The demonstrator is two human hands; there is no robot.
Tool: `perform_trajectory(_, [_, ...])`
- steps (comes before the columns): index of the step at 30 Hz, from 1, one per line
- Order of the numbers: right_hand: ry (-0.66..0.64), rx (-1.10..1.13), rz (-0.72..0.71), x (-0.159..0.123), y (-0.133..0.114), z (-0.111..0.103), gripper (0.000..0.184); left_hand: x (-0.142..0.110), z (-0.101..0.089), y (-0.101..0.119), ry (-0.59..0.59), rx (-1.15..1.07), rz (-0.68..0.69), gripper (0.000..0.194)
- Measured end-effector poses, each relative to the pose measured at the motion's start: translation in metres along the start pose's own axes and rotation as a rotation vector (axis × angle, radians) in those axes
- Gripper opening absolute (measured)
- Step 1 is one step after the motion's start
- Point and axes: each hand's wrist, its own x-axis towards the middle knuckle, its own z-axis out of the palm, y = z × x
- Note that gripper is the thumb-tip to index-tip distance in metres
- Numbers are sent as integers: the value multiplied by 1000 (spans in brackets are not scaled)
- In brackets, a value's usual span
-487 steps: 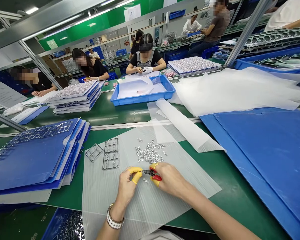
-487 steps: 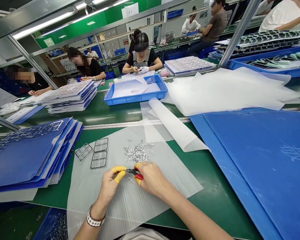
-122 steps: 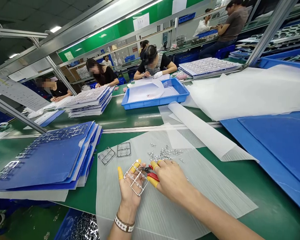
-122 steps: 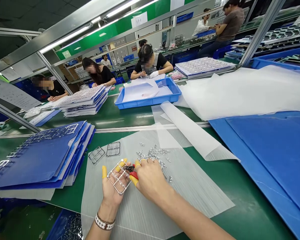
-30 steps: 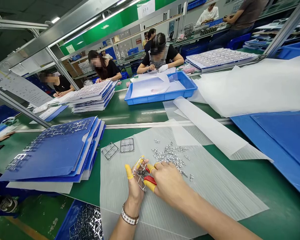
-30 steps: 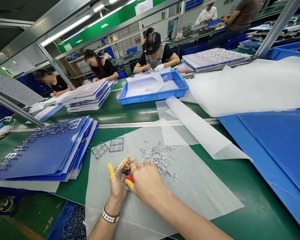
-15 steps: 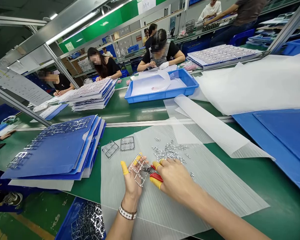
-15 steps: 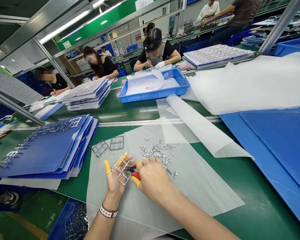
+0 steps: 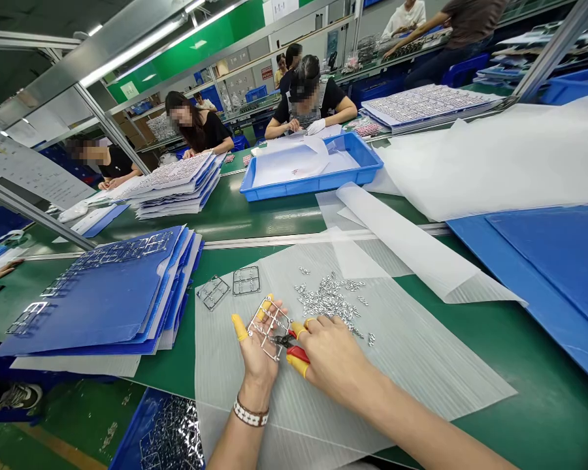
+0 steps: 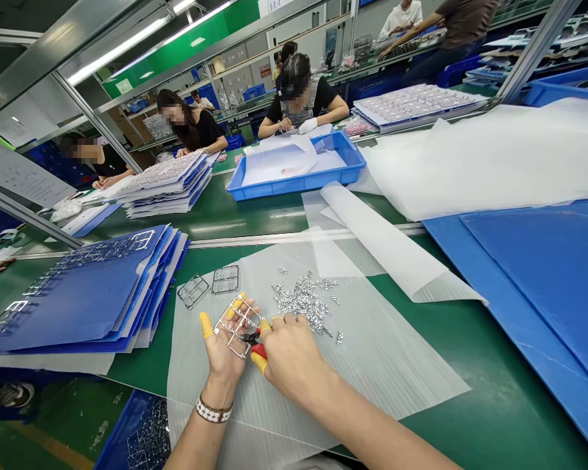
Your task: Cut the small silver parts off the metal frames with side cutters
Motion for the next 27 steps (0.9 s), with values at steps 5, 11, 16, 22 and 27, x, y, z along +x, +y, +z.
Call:
perform_trajectory(5, [-11,-1,2,1,-1,-3,29,-2,2,-1,22,16,25,73])
perform_trajectory(11, [-15,-35,4,3,-3,-4,27,-1,2,-4,32,37,35,73])
perform_trajectory(16, [-36,-49,-29,5,-5,-8,22,0,0,-5,10,29,42,72])
perform_trajectory(22, [-12,-51,-31,2,-2,-10,20,0,-2,0,-8,9,55,75])
perform_trajectory(27, [36,-55,42,4,10,-12,25,-2,0,4,-21,6,44,78])
